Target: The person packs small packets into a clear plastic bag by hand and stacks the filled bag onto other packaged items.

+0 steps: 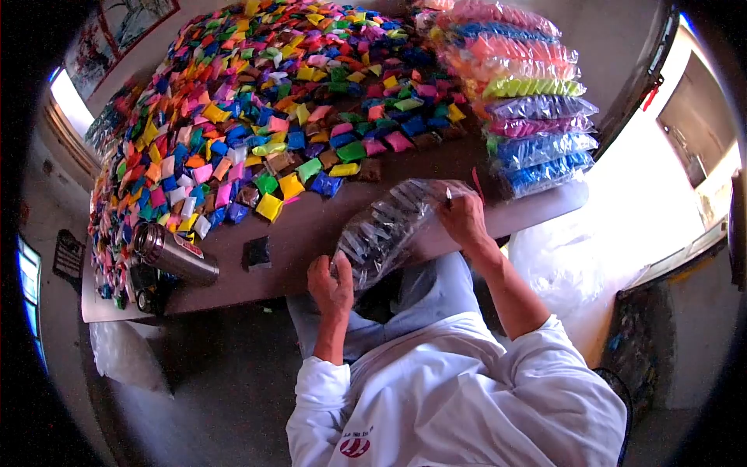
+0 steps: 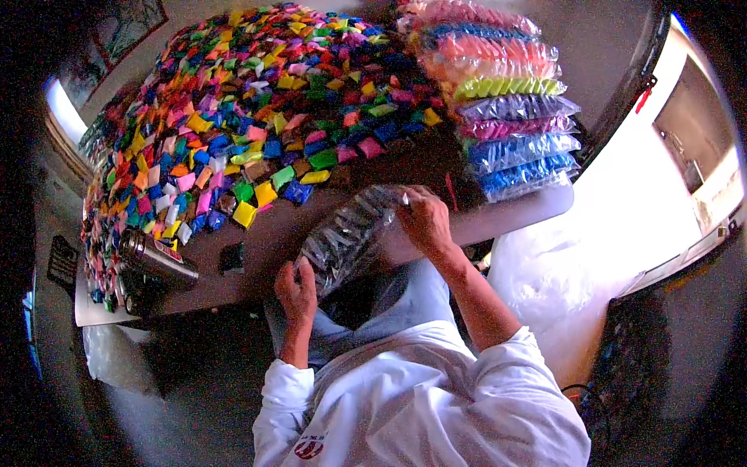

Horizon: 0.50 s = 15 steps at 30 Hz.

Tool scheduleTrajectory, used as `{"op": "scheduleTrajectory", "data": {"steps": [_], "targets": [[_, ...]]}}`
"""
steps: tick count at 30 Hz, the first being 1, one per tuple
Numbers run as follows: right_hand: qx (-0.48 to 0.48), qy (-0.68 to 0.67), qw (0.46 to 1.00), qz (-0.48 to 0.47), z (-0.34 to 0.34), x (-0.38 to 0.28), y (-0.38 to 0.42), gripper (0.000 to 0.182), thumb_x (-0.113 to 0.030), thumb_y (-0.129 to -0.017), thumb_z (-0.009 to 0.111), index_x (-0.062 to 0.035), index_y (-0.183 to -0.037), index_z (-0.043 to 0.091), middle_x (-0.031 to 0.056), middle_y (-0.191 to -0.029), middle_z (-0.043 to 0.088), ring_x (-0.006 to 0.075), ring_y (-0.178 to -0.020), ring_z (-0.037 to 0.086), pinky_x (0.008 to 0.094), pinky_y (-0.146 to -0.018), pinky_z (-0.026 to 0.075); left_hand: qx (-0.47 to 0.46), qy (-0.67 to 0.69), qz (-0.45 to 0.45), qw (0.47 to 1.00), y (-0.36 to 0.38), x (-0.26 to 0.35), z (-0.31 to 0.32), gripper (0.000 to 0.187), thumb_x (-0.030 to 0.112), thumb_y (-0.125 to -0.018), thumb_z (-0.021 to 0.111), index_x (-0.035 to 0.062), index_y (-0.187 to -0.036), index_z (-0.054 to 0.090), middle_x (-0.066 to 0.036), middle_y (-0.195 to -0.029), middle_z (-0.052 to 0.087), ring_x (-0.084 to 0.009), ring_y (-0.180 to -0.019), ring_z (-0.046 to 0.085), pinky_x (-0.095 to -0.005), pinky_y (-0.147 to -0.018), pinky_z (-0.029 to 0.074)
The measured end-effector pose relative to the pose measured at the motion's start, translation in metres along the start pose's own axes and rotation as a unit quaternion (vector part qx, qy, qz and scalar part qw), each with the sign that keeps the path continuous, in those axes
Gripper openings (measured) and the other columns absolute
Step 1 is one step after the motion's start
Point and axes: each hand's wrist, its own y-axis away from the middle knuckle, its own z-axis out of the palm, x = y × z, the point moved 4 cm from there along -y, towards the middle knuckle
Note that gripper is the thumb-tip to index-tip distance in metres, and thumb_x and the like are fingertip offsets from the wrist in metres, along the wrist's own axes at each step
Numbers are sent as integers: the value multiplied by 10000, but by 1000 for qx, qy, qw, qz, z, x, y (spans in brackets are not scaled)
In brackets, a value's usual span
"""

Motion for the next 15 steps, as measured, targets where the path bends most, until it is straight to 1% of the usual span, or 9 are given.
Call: {"op": "scheduleTrajectory", "data": {"steps": [1, 2, 4, 5, 7, 8, 11, 13, 15], "targets": [[-49, 21, 999, -5, 0, -3, -2, 282, -197, -746, 670, -97, -1009, 642, 109, -931, 645, 313, -882, 628, 397, -739, 510, 6, -1, 12, 1000, -1, 1, 0, 412, 344, -881, 516, -53, -777, 544, -263, -821, 565, -421, -815, 543, -483, -754, 424], [-49, 21, 999, -5, -6, -7, -4, 282, -197, -746, 670, -97, -1009, 642, 109, -931, 645, 313, -882, 628, 397, -739, 510, 6, -1, 12, 1000, -2, 2, 0, 412, 344, -881, 516, -53, -777, 544, -263, -821, 565, -421, -815, 543, -483, -754, 424], [-110, 76, 990, -35, -10, -19, -7, 257, -229, -756, 657, -81, -965, 631, 119, -893, 646, 323, -853, 624, 411, -697, 504, -14, 30, 13, 999, -3, 3, -2, 423, 351, -887, 510, -54, -768, 538, -252, -796, 554, -414, -797, 540, -479, -736, 426], [-110, 76, 990, -35, -9, -19, -8, 257, -229, -756, 657, -81, -965, 631, 119, -893, 646, 323, -853, 624, 411, -697, 504, -14, 30, 13, 999, -3, 3, -1, 423, 351, -887, 510, -54, -768, 538, -252, -796, 554, -414, -797, 540, -479, -736, 426], [-134, 133, 981, -43, -4, -19, -9, 216, -243, -771, 636, -76, -906, 614, 128, -889, 648, 334, -808, 620, 427, -655, 492, 13, -6, 26, 1000, -1, 5, -2, 413, 346, -887, 509, -47, -760, 532, -245, -780, 547, -410, -797, 539, -477, -722, 427], [-135, 133, 981, -44, 1, -17, -9, 216, -243, -771, 636, -76, -906, 614, 128, -889, 648, 334, -808, 620, 427, -655, 492, 14, -6, 25, 1000, 0, 6, -3, 413, 346, -887, 509, -47, -760, 532, -245, -780, 547, -410, -797, 539, -477, -722, 427], [-109, 136, 984, -45, 11, -17, -9, 170, -221, -783, 619, -76, -868, 599, 140, -801, 640, 347, -731, 615, 447, -604, 470, 14, -3, 7, 1000, -2, 8, -6, 391, 335, -886, 512, -35, -761, 535, -242, -785, 547, -410, -807, 537, -480, -718, 426], [-51, 112, 992, 33, 11, -20, -8, 141, -210, -795, 602, -85, -858, 596, 140, -683, 604, 356, -674, 610, 453, -582, 457, -36, 6, -27, 999, -2, 5, -3, 360, 314, -882, 520, -27, -767, 541, -241, -811, 557, -407, -826, 537, -480, -731, 424], [-44, 110, 992, 41, 19, -23, -6, 129, -205, -804, 587, -81, -839, 589, 144, -654, 591, 359, -654, 607, 459, -570, 449, -48, -10, -37, 998, -2, 4, -2, 347, 304, -881, 526, -25, -777, 549, -236, -825, 564, -405, -835, 539, -478, -743, 425]]}}
